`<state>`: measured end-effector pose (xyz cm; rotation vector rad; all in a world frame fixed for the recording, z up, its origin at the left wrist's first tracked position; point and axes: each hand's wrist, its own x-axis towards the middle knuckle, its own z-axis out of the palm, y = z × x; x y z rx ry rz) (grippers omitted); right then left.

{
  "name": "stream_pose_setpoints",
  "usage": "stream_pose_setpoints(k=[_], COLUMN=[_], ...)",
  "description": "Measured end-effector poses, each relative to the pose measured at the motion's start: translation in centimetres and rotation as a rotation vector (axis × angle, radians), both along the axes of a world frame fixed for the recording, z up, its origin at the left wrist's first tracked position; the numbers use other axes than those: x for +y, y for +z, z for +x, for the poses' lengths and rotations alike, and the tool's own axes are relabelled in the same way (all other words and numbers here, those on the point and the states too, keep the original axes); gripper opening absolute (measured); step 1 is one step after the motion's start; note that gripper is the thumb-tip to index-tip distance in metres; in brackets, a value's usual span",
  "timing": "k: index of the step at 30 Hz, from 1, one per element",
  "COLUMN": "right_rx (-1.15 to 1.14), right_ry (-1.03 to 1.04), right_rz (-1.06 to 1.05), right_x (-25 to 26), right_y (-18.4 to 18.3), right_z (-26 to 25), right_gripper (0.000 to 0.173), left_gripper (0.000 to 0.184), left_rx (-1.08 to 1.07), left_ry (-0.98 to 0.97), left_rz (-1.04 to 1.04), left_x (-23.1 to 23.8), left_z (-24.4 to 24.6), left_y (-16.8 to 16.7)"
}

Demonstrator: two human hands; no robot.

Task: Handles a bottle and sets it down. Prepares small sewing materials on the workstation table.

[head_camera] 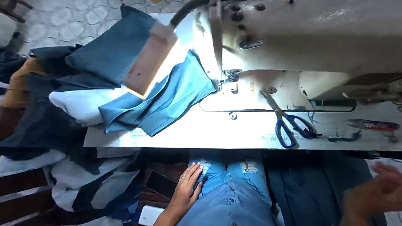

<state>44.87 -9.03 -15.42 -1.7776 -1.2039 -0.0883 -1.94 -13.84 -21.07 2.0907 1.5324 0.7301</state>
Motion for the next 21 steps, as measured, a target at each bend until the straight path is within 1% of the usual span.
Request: stream_pose_setpoints(k=[2,4,6,8,9,11,13,15,18,21], right_rx=[-0.094,-0.193,-0.267,-0.207,-0.155,-0.09,-0.098,-0.119,-0.177,-0.254], right_ry=[0.138,0.273,0.358,0.401,0.399,0.383,0.406,0.465,0.591,0.704], right_rz=[0.005,0.027,-0.028,-0.139,-0.173,-0.251,-0.336,-0.414,-0.437,-0.479], right_x=[0.5,2.4,4.9,7.8,9.4,12.6,15.1,17.0,20.4,22.4], right_y=[0.7,1.8,3.0,4.1,4.5,5.4,5.9,6.5,5.5,4.7], right_z=[-3.3,-6.0,-8.4,-9.9,-10.5,-11.1,-11.5,-12.1,-12.2,-12.4], right_gripper=[0.04,0.035,0.03,0.044,0.044,0.036,0.03,0.031,0.036,0.041], left_gripper=[0.034,0.028,0.03,0.036,0.036,0.028,0.019,0.016,0.016,0.022], left_rx=[-0.016,-0.009,-0.041,-0.076,-0.087,-0.101,-0.123,-0.171,-0.228,-0.236], left_ry=[-0.07,-0.14,-0.196,-0.237,-0.247,-0.233,-0.212,-0.192,-0.152,-0.127], left_rz=[0.12,0.262,0.388,0.468,0.508,0.569,0.589,0.582,0.541,0.444], left_x=[0.6,1.3,2.0,2.8,3.3,4.2,5.2,6.5,8.9,12.1], left_z=[-0.1,0.1,0.6,1.2,1.4,1.9,2.4,2.8,3.6,4.9], left_y=[0.5,1.0,1.5,2.2,2.6,3.1,3.5,4.1,5.6,7.1])
